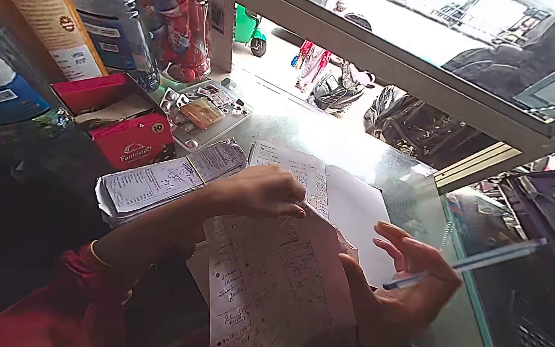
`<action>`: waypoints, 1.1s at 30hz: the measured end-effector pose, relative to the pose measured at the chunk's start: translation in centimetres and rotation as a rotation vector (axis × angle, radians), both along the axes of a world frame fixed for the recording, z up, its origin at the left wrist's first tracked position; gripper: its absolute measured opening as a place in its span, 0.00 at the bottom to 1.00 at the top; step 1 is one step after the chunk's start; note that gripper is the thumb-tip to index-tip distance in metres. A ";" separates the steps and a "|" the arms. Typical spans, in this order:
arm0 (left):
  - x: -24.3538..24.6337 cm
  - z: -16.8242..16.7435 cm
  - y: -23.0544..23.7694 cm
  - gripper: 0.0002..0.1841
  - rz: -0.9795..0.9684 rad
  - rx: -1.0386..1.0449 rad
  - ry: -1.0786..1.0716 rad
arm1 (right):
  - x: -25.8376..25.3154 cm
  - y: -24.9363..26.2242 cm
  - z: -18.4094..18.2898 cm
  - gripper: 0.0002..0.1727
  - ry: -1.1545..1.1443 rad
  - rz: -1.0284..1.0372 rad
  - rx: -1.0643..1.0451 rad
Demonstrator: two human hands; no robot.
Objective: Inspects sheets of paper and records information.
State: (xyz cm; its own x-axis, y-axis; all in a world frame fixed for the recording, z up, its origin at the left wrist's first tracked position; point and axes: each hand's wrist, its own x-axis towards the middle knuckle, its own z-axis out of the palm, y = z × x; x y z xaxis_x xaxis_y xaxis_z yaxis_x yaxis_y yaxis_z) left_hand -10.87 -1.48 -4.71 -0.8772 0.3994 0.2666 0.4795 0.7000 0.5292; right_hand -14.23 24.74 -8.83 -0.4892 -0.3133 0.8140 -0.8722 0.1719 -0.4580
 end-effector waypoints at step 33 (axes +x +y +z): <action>2.4 -3.8 0.7 0.08 -0.182 0.427 -0.221 | 5.6 -2.1 -1.5 0.18 -0.317 0.368 -0.115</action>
